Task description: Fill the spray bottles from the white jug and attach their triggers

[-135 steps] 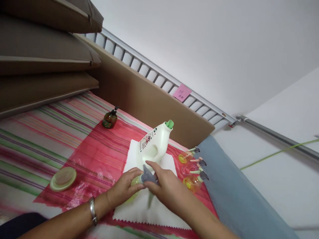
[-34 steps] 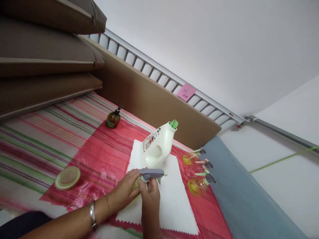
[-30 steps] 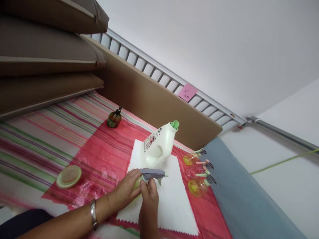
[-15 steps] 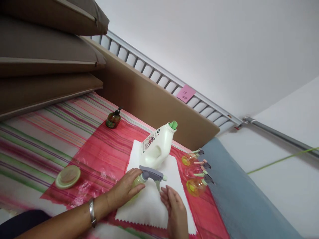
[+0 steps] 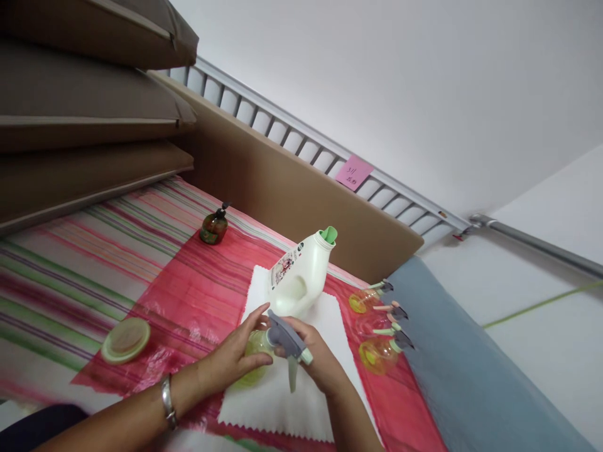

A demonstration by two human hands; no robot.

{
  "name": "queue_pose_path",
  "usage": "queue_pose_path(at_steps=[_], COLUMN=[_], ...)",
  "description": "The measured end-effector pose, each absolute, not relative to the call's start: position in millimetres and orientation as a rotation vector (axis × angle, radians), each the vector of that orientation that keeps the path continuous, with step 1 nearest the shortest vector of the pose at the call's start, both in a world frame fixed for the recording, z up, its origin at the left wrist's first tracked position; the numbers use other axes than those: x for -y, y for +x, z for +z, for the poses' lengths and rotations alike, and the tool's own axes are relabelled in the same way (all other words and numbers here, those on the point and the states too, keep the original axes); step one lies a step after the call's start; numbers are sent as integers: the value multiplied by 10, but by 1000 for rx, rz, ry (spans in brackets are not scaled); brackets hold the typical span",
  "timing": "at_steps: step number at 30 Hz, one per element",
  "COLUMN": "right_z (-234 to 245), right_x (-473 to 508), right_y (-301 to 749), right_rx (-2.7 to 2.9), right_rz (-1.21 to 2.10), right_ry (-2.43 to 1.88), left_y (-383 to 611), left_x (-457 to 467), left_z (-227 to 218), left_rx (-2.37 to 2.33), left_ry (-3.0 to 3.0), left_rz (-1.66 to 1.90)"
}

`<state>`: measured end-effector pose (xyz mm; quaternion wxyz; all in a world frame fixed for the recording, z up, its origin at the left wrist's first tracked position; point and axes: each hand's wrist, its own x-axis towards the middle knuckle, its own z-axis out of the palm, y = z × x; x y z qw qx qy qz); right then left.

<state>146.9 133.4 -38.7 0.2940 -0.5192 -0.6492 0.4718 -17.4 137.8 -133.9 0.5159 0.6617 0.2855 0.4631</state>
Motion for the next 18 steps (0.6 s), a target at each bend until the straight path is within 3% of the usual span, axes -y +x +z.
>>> queue_pose_path(at_steps=[18], right_z=[-618], right_x=[-1142], right_y=[1316], right_rx=[1505], right_rz=[967], right_ry=[-1549], left_y=[-143], left_x=[-1382], left_z=[-1325], left_rx=[-718], left_ry=[1533], left_rz=[1110])
